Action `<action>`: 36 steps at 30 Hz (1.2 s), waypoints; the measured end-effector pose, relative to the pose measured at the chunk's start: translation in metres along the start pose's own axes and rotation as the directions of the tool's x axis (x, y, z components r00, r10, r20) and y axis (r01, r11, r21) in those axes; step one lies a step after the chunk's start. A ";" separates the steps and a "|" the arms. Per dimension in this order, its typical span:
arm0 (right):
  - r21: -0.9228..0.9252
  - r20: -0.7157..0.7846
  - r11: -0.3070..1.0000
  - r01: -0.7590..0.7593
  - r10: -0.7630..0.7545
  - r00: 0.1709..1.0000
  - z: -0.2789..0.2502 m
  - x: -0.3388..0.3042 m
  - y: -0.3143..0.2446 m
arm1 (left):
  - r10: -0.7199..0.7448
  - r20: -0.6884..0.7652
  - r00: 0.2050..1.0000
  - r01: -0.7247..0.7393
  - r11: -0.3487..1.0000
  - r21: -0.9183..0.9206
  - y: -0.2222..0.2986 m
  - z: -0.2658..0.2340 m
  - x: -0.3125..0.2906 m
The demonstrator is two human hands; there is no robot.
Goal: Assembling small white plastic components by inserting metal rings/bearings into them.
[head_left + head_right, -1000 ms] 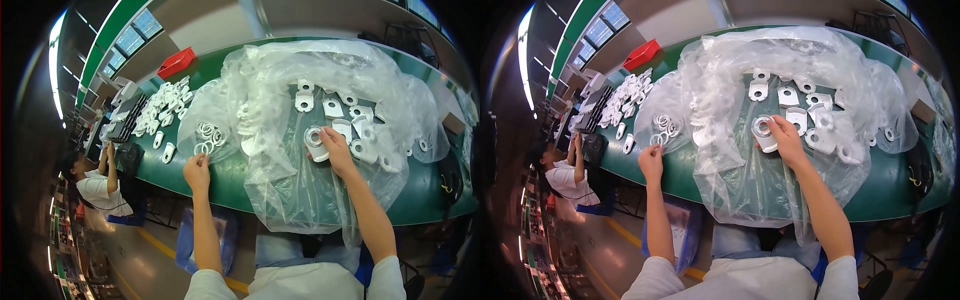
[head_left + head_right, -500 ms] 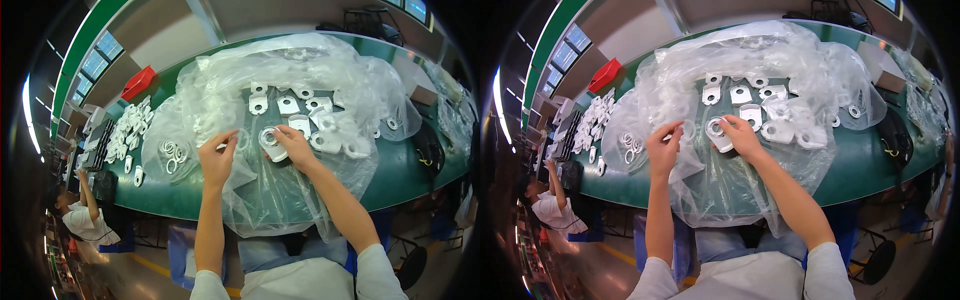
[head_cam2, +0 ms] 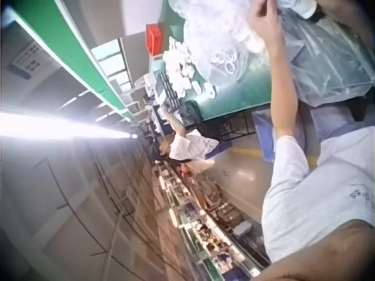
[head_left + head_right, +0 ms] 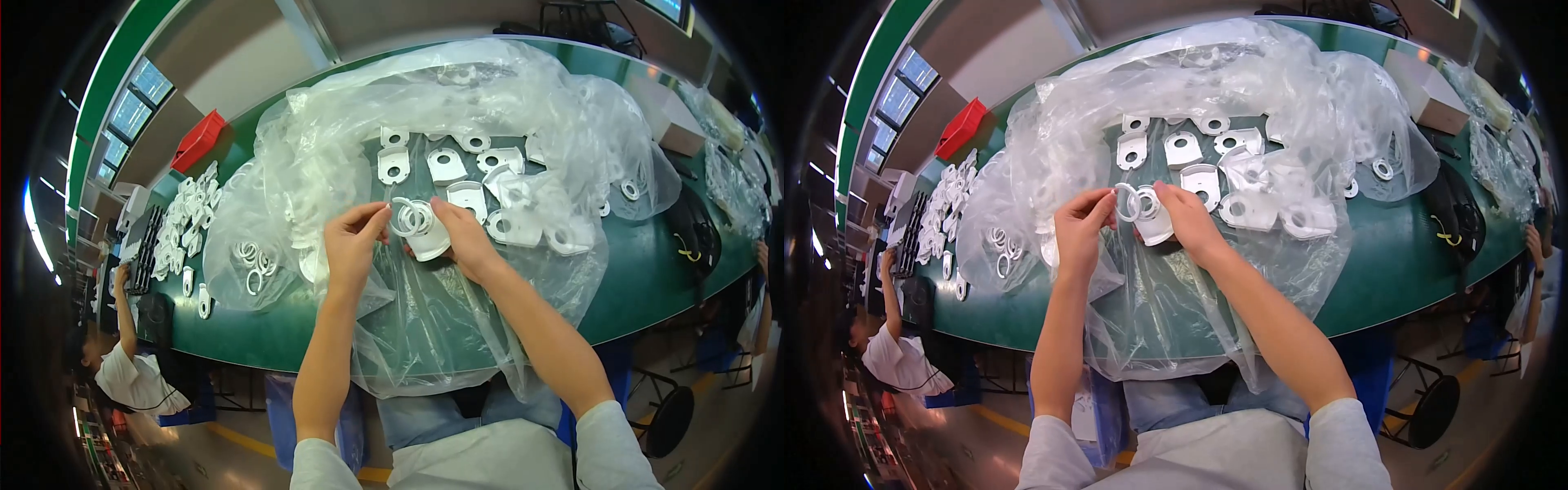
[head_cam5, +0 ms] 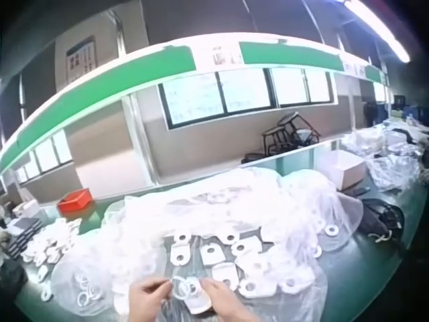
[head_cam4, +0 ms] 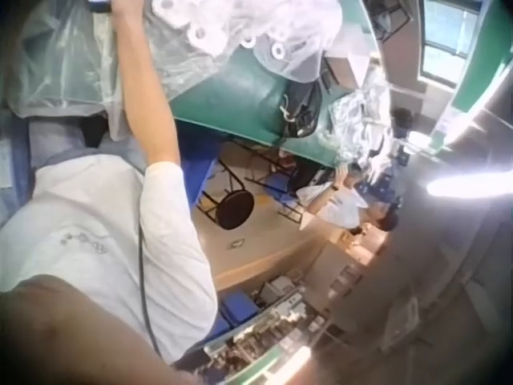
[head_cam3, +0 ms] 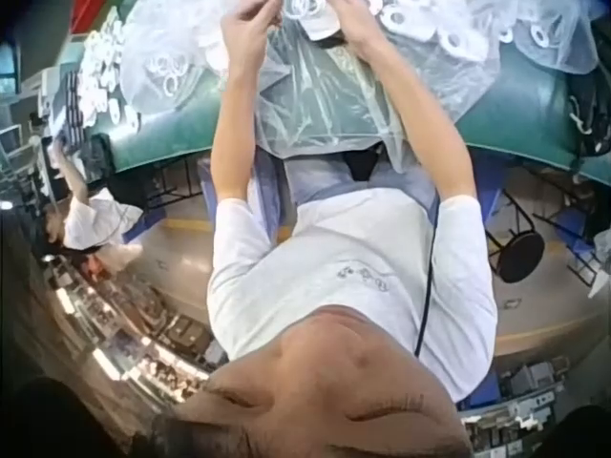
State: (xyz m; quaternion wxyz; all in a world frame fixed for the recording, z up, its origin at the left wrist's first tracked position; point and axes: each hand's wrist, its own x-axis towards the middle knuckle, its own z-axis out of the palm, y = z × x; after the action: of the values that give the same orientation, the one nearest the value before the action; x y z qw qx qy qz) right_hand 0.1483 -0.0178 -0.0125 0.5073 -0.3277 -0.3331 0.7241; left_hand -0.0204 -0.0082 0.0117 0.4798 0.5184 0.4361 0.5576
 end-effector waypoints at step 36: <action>-0.165 0.139 0.971 0.175 -0.153 0.978 -0.002 -0.001 0.011 | 0.120 0.023 0.993 -0.121 0.955 0.270 -0.008 0.000 -0.003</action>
State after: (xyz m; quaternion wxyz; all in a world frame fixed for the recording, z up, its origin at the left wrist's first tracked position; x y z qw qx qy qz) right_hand 0.1445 -0.0217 -0.0225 0.5125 -0.2965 -0.4532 0.6664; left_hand -0.0195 -0.0098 0.0032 0.3710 0.6065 0.4742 0.5193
